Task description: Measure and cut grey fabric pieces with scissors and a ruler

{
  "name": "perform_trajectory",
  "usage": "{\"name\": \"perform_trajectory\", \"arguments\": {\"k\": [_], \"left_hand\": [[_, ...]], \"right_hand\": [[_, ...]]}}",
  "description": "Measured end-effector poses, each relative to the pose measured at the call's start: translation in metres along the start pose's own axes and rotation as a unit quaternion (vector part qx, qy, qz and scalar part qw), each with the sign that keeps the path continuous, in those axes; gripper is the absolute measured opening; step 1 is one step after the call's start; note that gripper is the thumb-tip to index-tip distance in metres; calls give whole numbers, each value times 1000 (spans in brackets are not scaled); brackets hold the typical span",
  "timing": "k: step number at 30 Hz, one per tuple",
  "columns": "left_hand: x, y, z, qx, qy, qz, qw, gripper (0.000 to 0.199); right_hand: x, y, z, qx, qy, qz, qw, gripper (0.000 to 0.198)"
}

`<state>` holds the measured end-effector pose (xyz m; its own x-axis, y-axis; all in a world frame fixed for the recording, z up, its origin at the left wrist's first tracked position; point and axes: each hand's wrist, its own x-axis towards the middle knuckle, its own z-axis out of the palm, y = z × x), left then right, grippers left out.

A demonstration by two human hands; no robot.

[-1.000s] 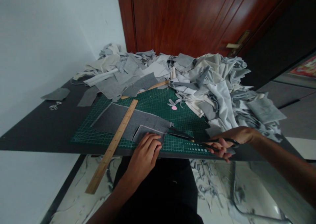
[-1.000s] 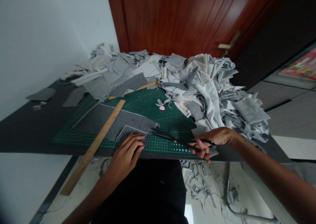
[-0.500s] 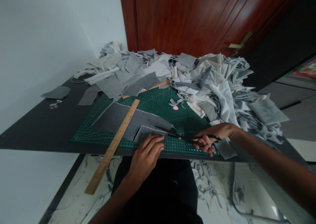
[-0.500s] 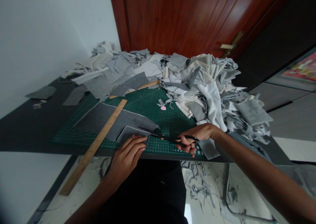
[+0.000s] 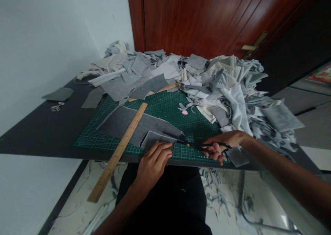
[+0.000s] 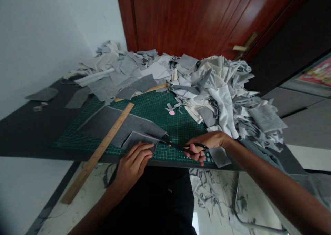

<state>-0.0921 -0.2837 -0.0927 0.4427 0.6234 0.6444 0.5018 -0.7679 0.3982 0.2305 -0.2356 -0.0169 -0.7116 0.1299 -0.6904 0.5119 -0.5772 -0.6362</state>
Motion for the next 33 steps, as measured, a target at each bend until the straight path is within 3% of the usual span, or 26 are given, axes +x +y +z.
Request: {"name": "perform_trajectory", "arguments": {"k": [11, 23, 33], "left_hand": [[0, 0, 0, -3, 5, -4, 1000, 17], [-2, 1, 0, 5, 5, -8, 1000, 17], [-2, 1, 2, 6, 2, -14, 1000, 17]], "right_hand": [[4, 14, -1, -34, 43, -56, 997, 72], [4, 14, 2, -81, 57, -71, 993, 68], [1, 6, 4, -104, 73, -45, 991, 64]]}}
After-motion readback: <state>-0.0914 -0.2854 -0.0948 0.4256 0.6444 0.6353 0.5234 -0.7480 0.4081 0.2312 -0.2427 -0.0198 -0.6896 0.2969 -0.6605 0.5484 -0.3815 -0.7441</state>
